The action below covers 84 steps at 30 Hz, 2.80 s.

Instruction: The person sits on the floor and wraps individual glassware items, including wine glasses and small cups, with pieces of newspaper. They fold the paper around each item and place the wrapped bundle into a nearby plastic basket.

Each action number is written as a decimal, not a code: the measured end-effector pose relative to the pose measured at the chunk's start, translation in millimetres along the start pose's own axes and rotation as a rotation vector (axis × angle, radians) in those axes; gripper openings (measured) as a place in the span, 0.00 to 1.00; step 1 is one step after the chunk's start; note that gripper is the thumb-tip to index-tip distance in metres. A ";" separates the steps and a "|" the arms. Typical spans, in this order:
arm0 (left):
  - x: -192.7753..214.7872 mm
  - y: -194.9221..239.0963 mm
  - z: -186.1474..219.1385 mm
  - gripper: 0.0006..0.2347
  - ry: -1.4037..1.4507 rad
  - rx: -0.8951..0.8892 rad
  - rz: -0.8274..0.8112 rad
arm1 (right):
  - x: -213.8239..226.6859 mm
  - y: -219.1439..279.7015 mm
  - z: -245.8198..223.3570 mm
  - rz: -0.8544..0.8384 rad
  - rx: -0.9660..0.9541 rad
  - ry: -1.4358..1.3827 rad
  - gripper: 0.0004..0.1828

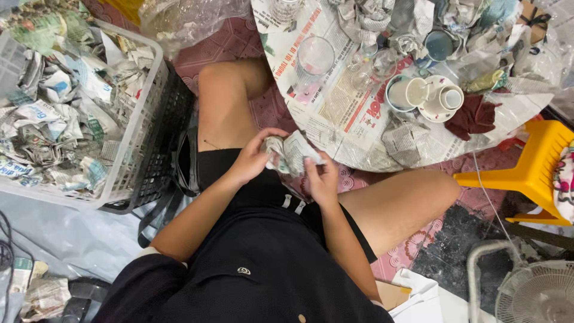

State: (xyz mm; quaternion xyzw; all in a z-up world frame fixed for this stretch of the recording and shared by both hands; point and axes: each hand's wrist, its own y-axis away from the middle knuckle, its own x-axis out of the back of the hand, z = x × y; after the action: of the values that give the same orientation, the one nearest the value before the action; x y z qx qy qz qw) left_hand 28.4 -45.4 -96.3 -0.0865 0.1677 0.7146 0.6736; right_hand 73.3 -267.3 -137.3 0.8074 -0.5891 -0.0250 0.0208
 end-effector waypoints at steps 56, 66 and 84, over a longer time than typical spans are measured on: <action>58.1 5.3 16.9 0.32 -0.248 -0.059 0.116 | -3.5 11.0 10.9 -0.544 -0.045 -0.032 0.15; 63.6 12.0 18.3 0.13 -0.123 0.001 0.187 | -13.3 0.6 11.3 -0.201 0.100 -0.098 0.19; -11.1 3.5 9.9 0.10 -0.369 -0.234 0.093 | -32.8 11.6 11.0 -0.291 0.073 -0.218 0.23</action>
State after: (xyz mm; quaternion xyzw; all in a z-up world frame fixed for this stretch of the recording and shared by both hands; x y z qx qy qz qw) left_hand 26.8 -52.3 -82.8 -0.0240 -0.0388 0.7634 0.6444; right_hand 51.6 -239.6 -147.0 0.8769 -0.4651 -0.0939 -0.0763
